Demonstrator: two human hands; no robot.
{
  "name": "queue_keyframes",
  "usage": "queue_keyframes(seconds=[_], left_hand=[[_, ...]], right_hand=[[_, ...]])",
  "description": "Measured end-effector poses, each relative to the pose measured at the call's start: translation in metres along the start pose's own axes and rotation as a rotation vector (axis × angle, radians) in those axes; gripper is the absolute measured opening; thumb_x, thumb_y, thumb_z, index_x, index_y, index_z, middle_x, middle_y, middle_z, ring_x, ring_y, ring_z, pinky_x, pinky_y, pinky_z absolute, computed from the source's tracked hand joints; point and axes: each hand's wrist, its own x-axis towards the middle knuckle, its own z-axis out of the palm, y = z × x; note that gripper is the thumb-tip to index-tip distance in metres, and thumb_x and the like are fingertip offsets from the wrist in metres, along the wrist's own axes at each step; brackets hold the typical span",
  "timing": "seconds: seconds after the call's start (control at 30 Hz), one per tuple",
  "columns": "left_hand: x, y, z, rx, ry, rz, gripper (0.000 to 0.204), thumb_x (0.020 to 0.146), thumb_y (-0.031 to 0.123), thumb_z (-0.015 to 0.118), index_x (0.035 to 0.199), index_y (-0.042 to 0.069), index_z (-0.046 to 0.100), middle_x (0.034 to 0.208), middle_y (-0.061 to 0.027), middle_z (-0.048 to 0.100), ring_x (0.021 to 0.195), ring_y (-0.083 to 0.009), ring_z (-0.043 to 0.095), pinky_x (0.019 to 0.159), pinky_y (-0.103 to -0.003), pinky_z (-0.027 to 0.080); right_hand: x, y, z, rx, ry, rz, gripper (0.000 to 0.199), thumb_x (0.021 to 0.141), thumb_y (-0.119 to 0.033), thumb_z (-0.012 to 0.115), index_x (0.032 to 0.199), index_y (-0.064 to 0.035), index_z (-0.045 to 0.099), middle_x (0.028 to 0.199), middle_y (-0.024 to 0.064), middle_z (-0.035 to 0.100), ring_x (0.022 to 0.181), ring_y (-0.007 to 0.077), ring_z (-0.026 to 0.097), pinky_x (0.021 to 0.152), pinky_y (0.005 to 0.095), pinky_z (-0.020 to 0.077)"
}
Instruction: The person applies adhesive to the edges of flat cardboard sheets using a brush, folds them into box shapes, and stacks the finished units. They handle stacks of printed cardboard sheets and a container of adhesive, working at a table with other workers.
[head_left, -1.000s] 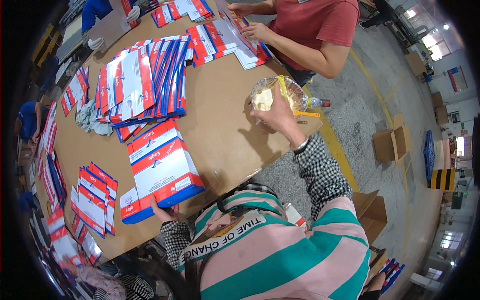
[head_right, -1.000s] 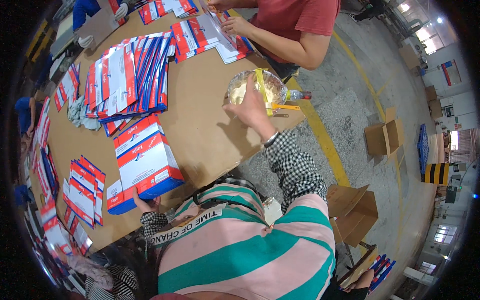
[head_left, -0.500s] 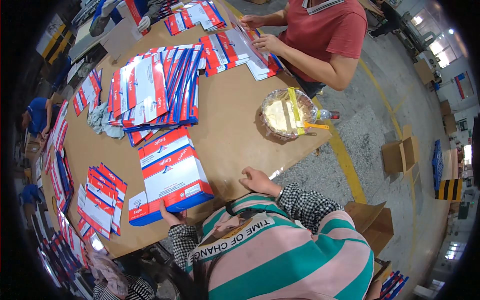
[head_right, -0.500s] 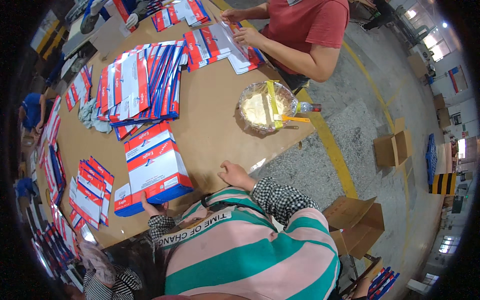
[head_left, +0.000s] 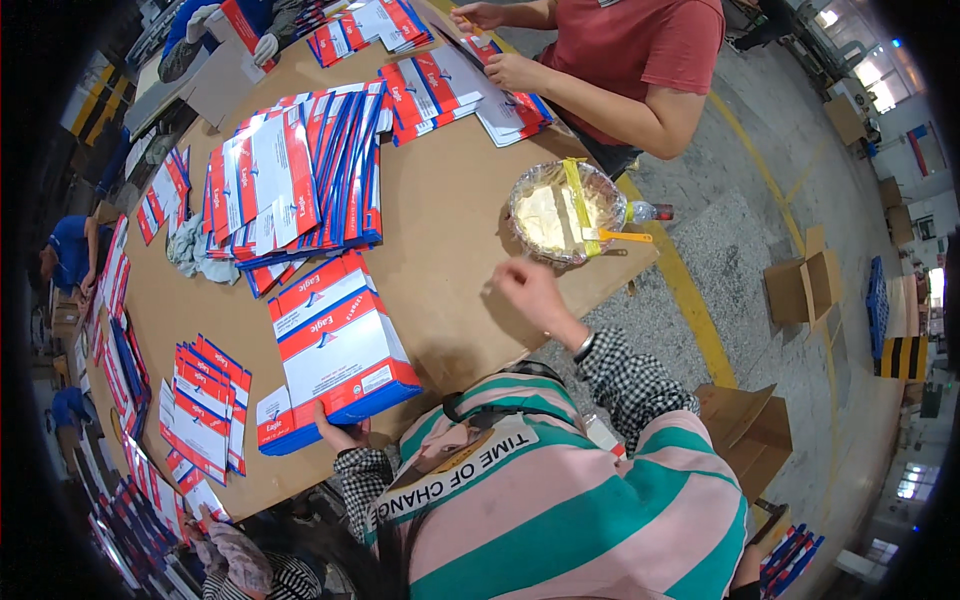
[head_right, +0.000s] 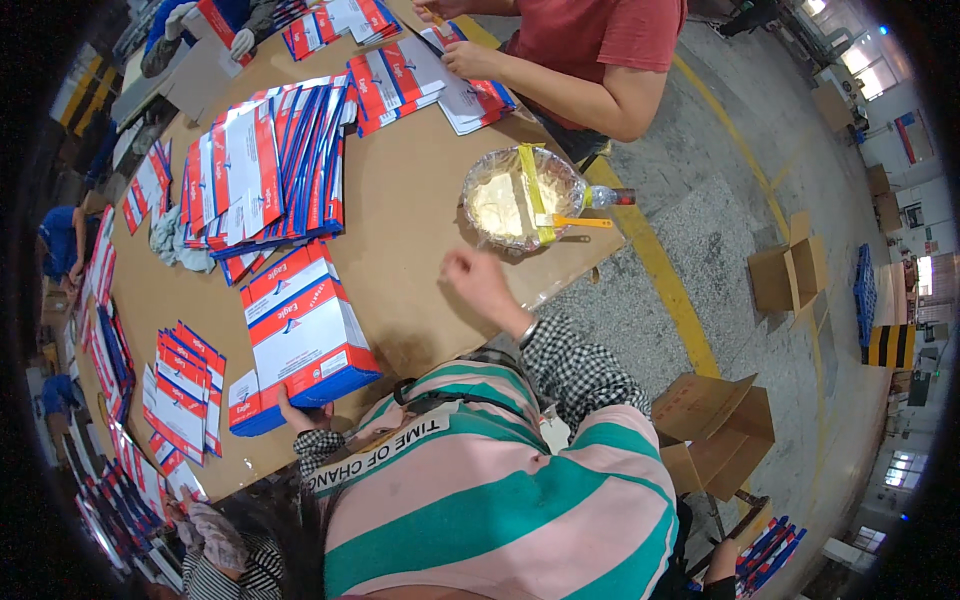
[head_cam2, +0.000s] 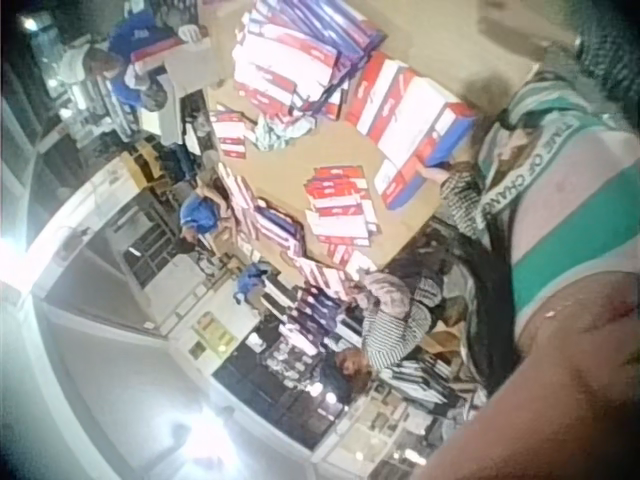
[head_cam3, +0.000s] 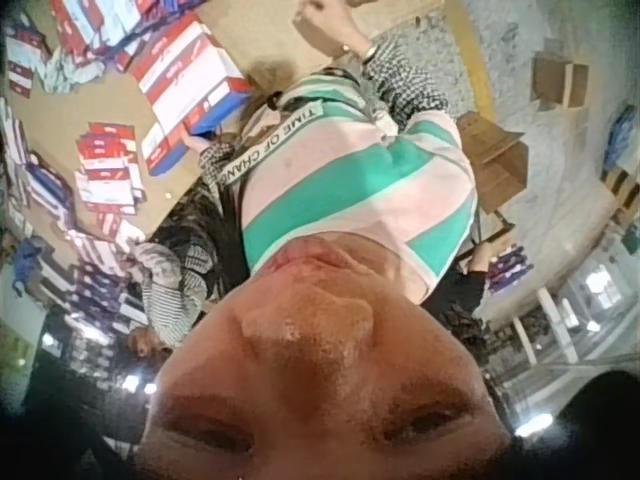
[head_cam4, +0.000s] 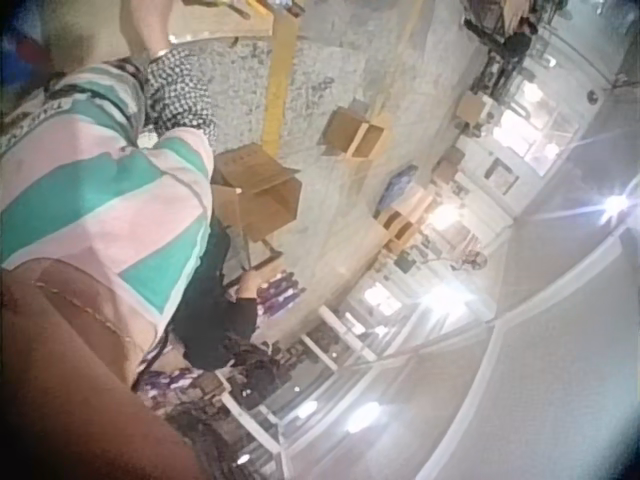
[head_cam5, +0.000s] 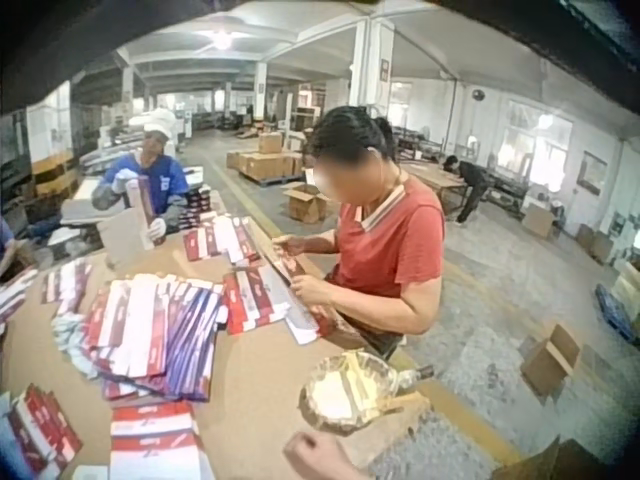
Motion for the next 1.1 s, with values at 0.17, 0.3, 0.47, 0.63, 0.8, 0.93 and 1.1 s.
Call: queue_keyframes(seconds=[0.17,0.3,0.47,0.63,0.8,0.93,1.1], left_hand=[[0.002,0.000,0.000,-0.001,0.016,-0.011,0.064,0.070,0.060,0.062,0.115,0.015,0.054,0.104,-0.0039,0.062,0.089,-0.0194,0.059,0.067,-0.031,0.048],[0.003,0.000,-0.001,-0.002,0.008,-0.013,0.064,0.071,0.060,0.061,0.115,0.015,0.054,0.104,-0.0034,0.062,0.087,-0.0180,0.060,0.065,-0.029,0.048],[0.005,-0.003,-0.003,0.001,-0.025,0.013,0.063,0.072,0.060,0.059,0.115,0.014,0.054,0.102,-0.0030,0.063,0.084,-0.0168,0.061,0.059,-0.027,0.048],[-0.007,0.001,0.008,0.027,0.046,0.018,0.063,0.073,0.060,0.057,0.116,0.014,0.053,0.100,-0.0033,0.063,0.081,-0.0171,0.062,0.055,-0.026,0.047],[-0.007,0.002,0.010,-0.014,0.042,0.041,0.063,0.073,0.059,0.059,0.116,0.014,0.053,0.100,-0.0036,0.064,0.082,-0.0178,0.062,0.058,-0.028,0.049],[0.007,0.001,-0.004,0.022,0.002,0.008,0.065,0.074,0.058,0.060,0.120,0.013,0.052,0.104,-0.0039,0.063,0.087,-0.0183,0.061,0.066,-0.030,0.051],[0.013,-0.005,-0.014,-0.040,-0.053,0.005,0.065,0.074,0.057,0.060,0.120,0.012,0.051,0.110,-0.0036,0.061,0.093,-0.0181,0.060,0.069,-0.030,0.050]], right_hand=[[0.018,-0.034,-0.076,-0.748,0.314,-0.182,0.082,0.067,-0.029,0.077,0.136,-0.0063,0.037,0.117,0.0246,0.050,0.113,0.0384,0.044,0.093,0.0474,0.0370],[0.003,-0.017,-0.113,-1.104,0.442,-0.154,0.088,0.064,-0.034,0.080,0.132,0.0008,0.036,0.114,0.0249,0.049,0.108,0.0405,0.044,0.092,0.0484,0.0353],[-0.039,0.029,-0.086,-0.662,0.493,0.120,0.077,0.067,-0.032,0.078,0.121,0.0079,0.040,0.106,0.0243,0.052,0.099,0.0366,0.050,0.085,0.0443,0.0389],[-0.020,0.001,-0.092,-0.403,0.479,0.126,0.072,0.074,-0.024,0.073,0.129,0.0068,0.038,0.101,0.0209,0.057,0.092,0.0294,0.055,0.079,0.0401,0.0433],[0.047,-0.035,-0.096,-0.557,0.130,0.017,0.073,0.079,-0.028,0.066,0.137,-0.0018,0.031,0.110,0.0238,0.059,0.092,0.0311,0.061,0.078,0.0395,0.0482],[0.093,-0.053,-0.091,-0.840,-0.035,0.095,0.059,0.084,-0.035,0.059,0.131,-0.0043,0.043,0.101,0.0268,0.062,0.088,0.0359,0.062,0.075,0.0415,0.0496],[0.033,-0.096,-0.096,-0.720,-0.495,0.297,0.047,0.083,-0.041,0.059,0.082,0.0058,0.067,0.074,0.0205,0.065,0.070,0.0296,0.064,0.066,0.0374,0.0493]])
